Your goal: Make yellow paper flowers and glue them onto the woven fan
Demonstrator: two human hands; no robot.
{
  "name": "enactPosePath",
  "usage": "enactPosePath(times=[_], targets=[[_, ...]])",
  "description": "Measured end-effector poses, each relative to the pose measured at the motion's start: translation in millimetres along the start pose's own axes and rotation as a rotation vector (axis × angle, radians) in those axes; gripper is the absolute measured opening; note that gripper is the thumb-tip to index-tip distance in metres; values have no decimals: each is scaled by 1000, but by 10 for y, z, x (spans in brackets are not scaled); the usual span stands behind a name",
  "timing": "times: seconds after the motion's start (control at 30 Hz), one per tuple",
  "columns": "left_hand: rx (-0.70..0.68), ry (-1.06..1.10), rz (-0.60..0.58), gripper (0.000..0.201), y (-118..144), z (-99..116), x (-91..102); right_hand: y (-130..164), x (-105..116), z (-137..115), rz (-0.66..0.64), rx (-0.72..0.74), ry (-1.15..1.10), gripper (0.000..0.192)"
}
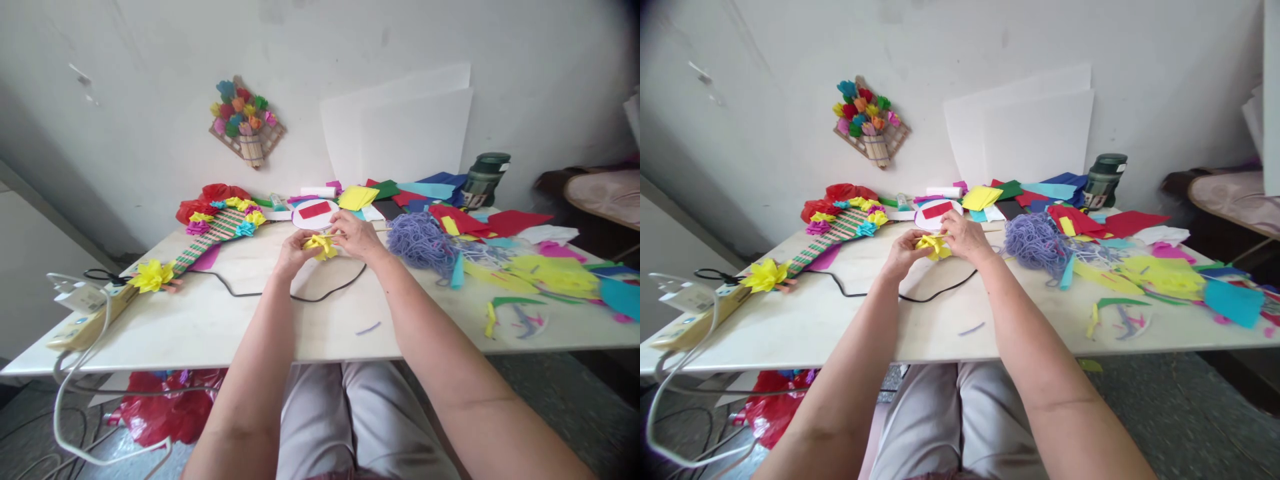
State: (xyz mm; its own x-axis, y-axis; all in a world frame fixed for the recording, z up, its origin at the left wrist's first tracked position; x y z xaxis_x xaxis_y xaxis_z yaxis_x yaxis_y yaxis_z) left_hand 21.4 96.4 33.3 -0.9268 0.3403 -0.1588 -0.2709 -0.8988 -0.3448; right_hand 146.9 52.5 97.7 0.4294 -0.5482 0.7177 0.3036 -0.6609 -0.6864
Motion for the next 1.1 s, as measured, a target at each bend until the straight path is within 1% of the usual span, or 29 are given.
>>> enactPosePath(times=[0.13,0.3,0.5,0.67,0.93,1.1], targets=[[15,18,-3,44,4,3,-13,-5,10,-3,6,-3,43,10],[25,61,1,44,-1,-13,0,-8,10,-20,8,10,99,13],[26,62,37,45,-9,-23,43,-9,40,-56,21,21,131,17],[16,41,54,43,-4,1,66,-4,60,-75,37,31,134,19],[-17,44,63,42,-10,31,98,4,74,-26,38,6,125,18],[-38,47,76,40,-14,40,132,5,57,-2,6,6,155,21]])
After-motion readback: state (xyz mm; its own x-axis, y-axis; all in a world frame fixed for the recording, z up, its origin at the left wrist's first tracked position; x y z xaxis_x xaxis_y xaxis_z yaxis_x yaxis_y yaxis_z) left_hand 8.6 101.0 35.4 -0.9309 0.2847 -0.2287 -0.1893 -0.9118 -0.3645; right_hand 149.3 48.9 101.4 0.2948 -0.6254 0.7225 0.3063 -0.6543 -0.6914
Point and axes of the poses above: each hand's wrist, its own y-axis away from the middle knuckle, its own x-axis out of the back of the hand, z = x × y, the point moved 10 cm from there along -y, towards the middle knuckle, and after that the axes turned 6 degrees about y, right-handed, at the moved point
